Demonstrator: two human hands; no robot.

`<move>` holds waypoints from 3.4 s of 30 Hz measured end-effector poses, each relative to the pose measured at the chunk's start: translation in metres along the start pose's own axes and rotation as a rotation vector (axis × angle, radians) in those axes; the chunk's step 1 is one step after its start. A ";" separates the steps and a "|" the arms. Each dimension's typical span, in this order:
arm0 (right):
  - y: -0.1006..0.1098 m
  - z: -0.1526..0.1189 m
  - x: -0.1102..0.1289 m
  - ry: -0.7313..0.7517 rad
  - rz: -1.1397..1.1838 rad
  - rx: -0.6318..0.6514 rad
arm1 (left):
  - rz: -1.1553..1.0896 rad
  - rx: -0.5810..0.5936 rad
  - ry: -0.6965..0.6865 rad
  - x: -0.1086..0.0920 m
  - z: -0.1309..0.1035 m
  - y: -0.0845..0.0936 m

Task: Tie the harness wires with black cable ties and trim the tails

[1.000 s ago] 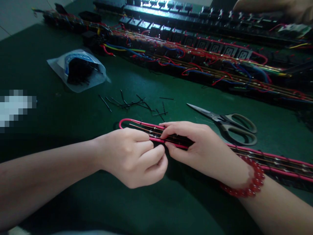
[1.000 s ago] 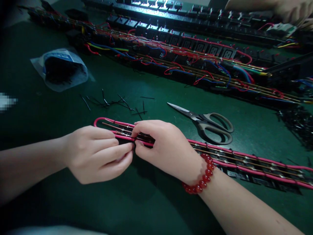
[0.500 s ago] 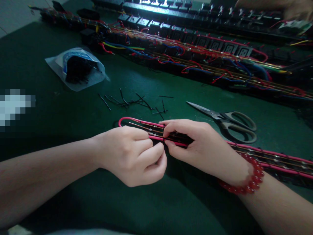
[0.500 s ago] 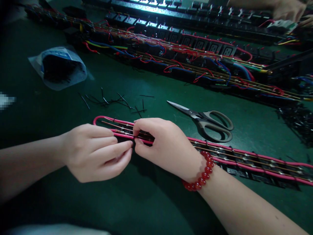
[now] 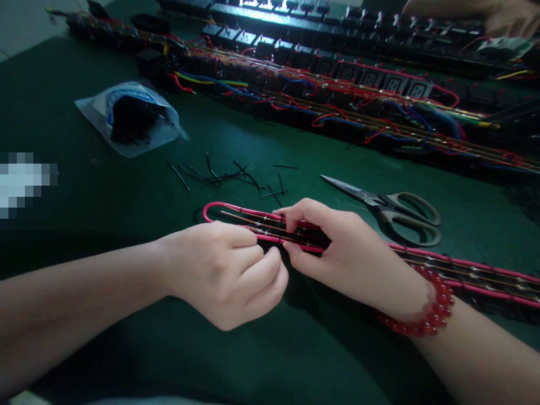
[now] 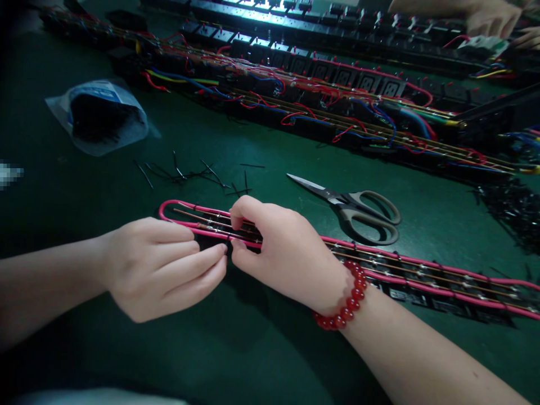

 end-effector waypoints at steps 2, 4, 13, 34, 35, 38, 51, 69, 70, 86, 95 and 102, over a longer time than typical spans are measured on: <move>0.000 0.000 0.000 0.001 -0.005 0.002 | 0.005 0.012 -0.002 -0.001 0.001 0.000; 0.001 0.001 0.001 0.003 -0.005 0.003 | 0.011 0.029 -0.001 -0.001 0.002 0.000; -0.001 0.001 -0.001 -0.008 -0.028 0.010 | -0.007 0.088 0.044 0.004 0.007 -0.009; -0.003 0.001 -0.001 0.008 -0.017 0.004 | -0.126 0.108 0.113 0.014 0.005 -0.011; -0.003 0.001 -0.001 0.008 -0.015 0.004 | -0.123 0.110 0.112 0.014 0.005 -0.011; -0.002 0.001 0.000 0.013 -0.013 0.004 | -0.108 0.118 0.111 0.014 0.006 -0.013; -0.001 0.002 0.003 0.018 0.001 0.012 | -0.109 -0.057 0.110 0.010 0.000 0.004; 0.003 -0.001 0.003 0.047 0.001 -0.051 | -0.072 -0.041 0.136 0.022 0.000 -0.009; 0.007 -0.002 0.003 0.046 0.007 -0.098 | -0.070 -0.041 0.138 0.022 0.000 -0.009; 0.021 -0.003 -0.005 0.025 0.070 -0.257 | -0.091 -0.011 0.091 0.012 0.003 -0.002; 0.017 -0.002 -0.001 0.043 0.008 -0.200 | -0.026 0.047 0.027 0.004 0.001 -0.005; 0.017 -0.001 -0.001 0.044 0.016 -0.186 | -0.045 0.059 0.050 0.007 0.004 -0.005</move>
Point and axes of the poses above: each hand's wrist, its own z-axis towards the middle knuckle, its own y-axis out of the back of the hand, x = y × z, the point moved 10 cm from there along z, towards the middle knuckle, and after that the axes turned 15 degrees about y, right-handed, at the moved point
